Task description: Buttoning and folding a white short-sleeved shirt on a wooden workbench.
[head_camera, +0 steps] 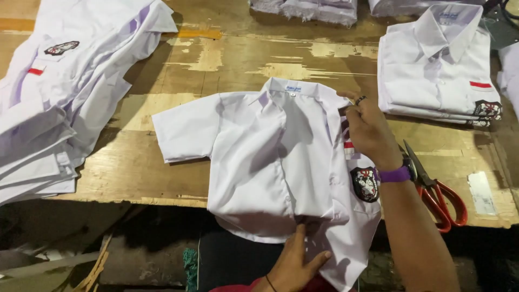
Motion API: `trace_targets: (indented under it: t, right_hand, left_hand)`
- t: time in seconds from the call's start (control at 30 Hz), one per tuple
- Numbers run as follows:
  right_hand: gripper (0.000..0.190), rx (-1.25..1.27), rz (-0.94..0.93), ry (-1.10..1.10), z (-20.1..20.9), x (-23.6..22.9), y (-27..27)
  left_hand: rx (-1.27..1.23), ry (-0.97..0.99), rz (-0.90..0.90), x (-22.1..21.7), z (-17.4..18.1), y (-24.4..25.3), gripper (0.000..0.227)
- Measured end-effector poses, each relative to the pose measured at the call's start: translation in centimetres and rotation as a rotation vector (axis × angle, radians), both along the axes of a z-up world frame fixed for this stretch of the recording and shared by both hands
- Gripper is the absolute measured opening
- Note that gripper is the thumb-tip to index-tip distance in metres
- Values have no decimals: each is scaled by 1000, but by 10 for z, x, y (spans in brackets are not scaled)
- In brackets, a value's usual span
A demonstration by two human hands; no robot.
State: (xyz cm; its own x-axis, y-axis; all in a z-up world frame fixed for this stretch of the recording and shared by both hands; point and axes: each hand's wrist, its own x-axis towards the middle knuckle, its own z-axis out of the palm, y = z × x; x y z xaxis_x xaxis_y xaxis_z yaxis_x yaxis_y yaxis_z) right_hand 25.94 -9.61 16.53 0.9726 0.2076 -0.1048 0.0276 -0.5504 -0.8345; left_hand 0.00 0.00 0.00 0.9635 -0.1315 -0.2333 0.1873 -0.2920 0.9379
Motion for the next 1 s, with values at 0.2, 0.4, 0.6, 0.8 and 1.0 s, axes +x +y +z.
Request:
trace_targets:
  t: [0.2,0.4,0.6,0.8,1.0]
  right_hand:
    - [9,-261,193,-338,-17,23,-16]
    - [19,-400,255,-606,-12,26,-23]
    - [22,-711,243,-937,-46,40,10]
    - [24,-818,85,-1268,-70,34,42]
    - [35,-611,235,-1255,-63,20,67]
  left_hand:
    - [-22,-255,-20,7,8,-3,27]
    - [96,133,-5,-61,35,13,33]
    - [-105,103,323,-60,8,42,34]
    - [-253,-6,599,-45,-31,43,24]
    - [-289,42,617,-42,-42,43,18]
